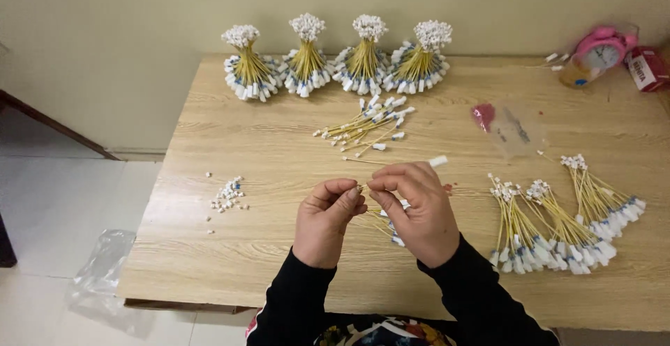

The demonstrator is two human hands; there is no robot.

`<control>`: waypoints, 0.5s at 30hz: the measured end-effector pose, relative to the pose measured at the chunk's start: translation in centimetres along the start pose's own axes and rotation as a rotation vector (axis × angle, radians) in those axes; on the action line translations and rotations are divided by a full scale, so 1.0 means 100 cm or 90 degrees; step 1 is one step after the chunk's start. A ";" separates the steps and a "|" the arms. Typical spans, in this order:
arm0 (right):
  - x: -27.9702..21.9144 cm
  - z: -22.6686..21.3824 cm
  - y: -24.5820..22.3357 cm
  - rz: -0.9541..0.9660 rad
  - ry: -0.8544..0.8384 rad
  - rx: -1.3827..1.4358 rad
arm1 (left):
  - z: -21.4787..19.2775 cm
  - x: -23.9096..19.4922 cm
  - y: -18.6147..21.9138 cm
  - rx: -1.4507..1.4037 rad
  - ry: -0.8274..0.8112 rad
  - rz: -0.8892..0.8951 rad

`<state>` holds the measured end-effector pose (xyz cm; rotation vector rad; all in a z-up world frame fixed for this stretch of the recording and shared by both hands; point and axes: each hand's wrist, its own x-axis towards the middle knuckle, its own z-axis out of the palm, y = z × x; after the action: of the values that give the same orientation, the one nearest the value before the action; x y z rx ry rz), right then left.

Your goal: Manually assembling small plastic caps onto the ends of thin sticks

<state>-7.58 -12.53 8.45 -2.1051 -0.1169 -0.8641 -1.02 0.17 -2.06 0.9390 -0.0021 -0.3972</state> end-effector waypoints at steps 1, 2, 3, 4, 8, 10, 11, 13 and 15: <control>-0.002 0.001 0.004 0.004 -0.001 -0.002 | 0.002 0.000 0.000 0.000 0.001 -0.005; -0.003 0.003 0.009 0.000 0.003 -0.023 | 0.003 0.000 0.000 -0.008 -0.008 -0.004; -0.005 0.003 0.013 -0.005 0.008 -0.044 | 0.005 -0.001 0.000 -0.015 -0.016 -0.004; -0.005 0.003 0.016 -0.004 0.009 -0.044 | 0.009 -0.001 0.002 -0.014 -0.016 -0.005; -0.004 0.000 0.023 0.018 -0.018 -0.039 | 0.013 0.001 -0.001 -0.025 -0.037 -0.016; -0.006 0.000 0.028 0.024 -0.030 -0.026 | 0.012 0.002 -0.004 -0.019 -0.044 -0.018; -0.007 0.001 0.031 0.061 -0.038 0.018 | 0.013 0.001 -0.003 -0.011 -0.044 -0.019; -0.009 -0.001 0.035 0.100 -0.041 0.062 | 0.015 0.001 0.000 0.001 -0.047 -0.023; -0.007 -0.005 0.037 0.159 -0.068 0.145 | 0.016 0.001 0.002 0.010 -0.074 -0.021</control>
<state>-7.07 -15.13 5.77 -1.9028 -0.0061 -0.5617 -1.17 -1.07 -0.97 0.9316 -0.0963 -0.4827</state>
